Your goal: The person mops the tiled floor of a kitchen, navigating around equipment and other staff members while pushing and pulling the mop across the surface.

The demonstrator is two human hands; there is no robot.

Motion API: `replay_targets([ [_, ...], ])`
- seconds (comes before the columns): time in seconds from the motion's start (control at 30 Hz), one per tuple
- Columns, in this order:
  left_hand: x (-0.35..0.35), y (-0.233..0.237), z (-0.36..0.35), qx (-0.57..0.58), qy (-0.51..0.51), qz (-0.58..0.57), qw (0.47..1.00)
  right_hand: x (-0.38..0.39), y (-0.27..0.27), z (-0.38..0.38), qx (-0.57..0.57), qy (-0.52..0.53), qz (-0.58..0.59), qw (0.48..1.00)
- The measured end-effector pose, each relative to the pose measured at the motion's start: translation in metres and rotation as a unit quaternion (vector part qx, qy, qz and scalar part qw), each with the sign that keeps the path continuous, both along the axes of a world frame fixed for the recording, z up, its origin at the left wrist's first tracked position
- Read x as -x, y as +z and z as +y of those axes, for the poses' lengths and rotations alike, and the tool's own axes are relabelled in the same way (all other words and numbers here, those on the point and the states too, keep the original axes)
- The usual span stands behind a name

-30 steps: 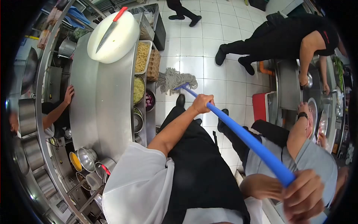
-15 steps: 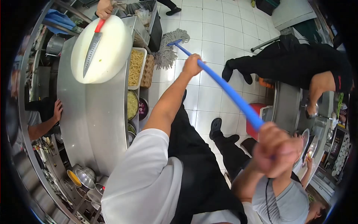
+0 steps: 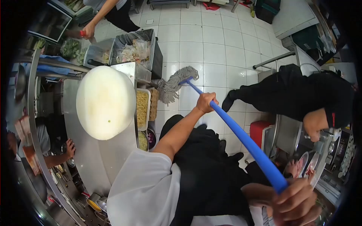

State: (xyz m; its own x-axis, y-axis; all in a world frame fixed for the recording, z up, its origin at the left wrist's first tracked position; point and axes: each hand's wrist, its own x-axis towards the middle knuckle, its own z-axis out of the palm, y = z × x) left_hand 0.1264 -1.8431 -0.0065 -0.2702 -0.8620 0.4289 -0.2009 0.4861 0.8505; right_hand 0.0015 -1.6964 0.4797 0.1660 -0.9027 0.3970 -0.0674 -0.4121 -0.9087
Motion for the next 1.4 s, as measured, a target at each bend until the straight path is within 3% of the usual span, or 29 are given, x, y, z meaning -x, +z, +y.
replay_targets([
  [0.03,-0.003,-0.008,-0.023,0.000,0.000,-0.004,1.000,-0.002,-0.008,-0.004,-0.038,-0.011,0.008,0.999],
  [0.07,-0.004,-0.018,-0.046,0.009,0.016,-0.027,0.999,-0.001,-0.038,-0.018,0.047,0.016,-0.059,0.997],
  [0.1,-0.004,-0.028,-0.071,0.017,0.032,-0.050,0.998,-0.003,-0.060,-0.036,0.045,0.014,-0.062,0.997],
  [0.17,-0.012,-0.045,-0.127,0.006,0.033,-0.086,0.996,-0.011,-0.098,-0.076,0.152,-0.057,-0.195,0.967],
  [0.3,-0.033,-0.067,-0.241,-0.011,0.061,-0.182,0.981,-0.006,-0.170,-0.154,0.103,-0.131,-0.154,0.974],
  [0.33,-0.041,-0.076,-0.271,-0.095,0.042,-0.201,0.974,-0.007,-0.189,-0.177,0.091,-0.138,-0.168,0.972],
  [0.37,-0.043,-0.084,-0.296,-0.093,0.045,-0.212,0.972,-0.009,-0.206,-0.204,0.081,-0.146,-0.184,0.969],
  [0.43,-0.044,-0.093,-0.349,-0.069,0.159,-0.258,0.950,-0.011,-0.232,-0.270,0.085,-0.158,-0.227,0.957],
  [0.5,-0.035,-0.062,-0.398,-0.120,0.130,-0.316,0.932,0.007,-0.310,-0.346,0.085,-0.117,-0.353,0.924],
  [0.57,-0.007,-0.030,-0.434,-0.103,0.174,-0.208,0.957,0.004,-0.296,-0.434,0.097,-0.241,-0.362,0.895],
  [0.7,0.018,-0.014,-0.517,-0.107,0.157,-0.216,0.958,0.036,-0.318,-0.536,0.074,-0.276,-0.365,0.886],
  [0.77,0.025,-0.022,-0.537,-0.130,0.081,-0.257,0.954,0.062,-0.333,-0.549,0.040,-0.298,-0.359,0.883],
  [0.83,0.036,-0.030,-0.539,-0.141,0.029,-0.277,0.950,0.101,-0.336,-0.534,0.024,-0.287,-0.355,0.890],
  [0.93,0.062,-0.065,-0.535,-0.159,-0.025,-0.319,0.934,0.187,-0.288,-0.493,-0.011,-0.261,-0.267,0.928],
  [1.0,0.099,-0.094,-0.536,-0.108,-0.020,-0.351,0.930,0.242,-0.239,-0.468,-0.071,-0.272,-0.283,0.917],
  [1.03,0.122,-0.073,-0.538,-0.139,-0.039,-0.336,0.931,0.257,-0.214,-0.463,-0.039,-0.347,-0.132,0.928],
  [1.07,0.143,-0.067,-0.532,-0.109,-0.080,-0.376,0.916,0.275,-0.182,-0.454,-0.073,-0.320,-0.174,0.928],
  [1.1,0.160,-0.063,-0.522,-0.136,-0.134,-0.304,0.933,0.303,-0.158,-0.447,-0.075,-0.254,-0.275,0.924],
  [1.17,0.190,-0.048,-0.501,-0.147,-0.187,-0.254,0.938,0.316,-0.117,-0.440,-0.046,-0.280,-0.200,0.938],
  [1.2,0.201,-0.048,-0.496,-0.154,-0.215,-0.235,0.935,0.335,-0.096,-0.434,-0.052,-0.307,-0.241,0.919],
  [1.27,0.212,-0.039,-0.508,-0.204,-0.275,-0.310,0.887,0.381,-0.087,-0.430,-0.065,-0.338,-0.276,0.898],
  [1.3,0.225,-0.050,-0.516,-0.216,-0.307,-0.315,0.872,0.405,-0.090,-0.434,0.008,-0.531,-0.233,0.814],
  [1.33,0.234,-0.061,-0.520,-0.232,-0.338,-0.317,0.855,0.417,-0.092,-0.449,0.080,-0.696,-0.171,0.693],
  [1.4,0.223,-0.057,-0.544,-0.248,-0.328,-0.315,0.856,0.419,-0.107,-0.497,0.048,-0.706,-0.135,0.694],
])
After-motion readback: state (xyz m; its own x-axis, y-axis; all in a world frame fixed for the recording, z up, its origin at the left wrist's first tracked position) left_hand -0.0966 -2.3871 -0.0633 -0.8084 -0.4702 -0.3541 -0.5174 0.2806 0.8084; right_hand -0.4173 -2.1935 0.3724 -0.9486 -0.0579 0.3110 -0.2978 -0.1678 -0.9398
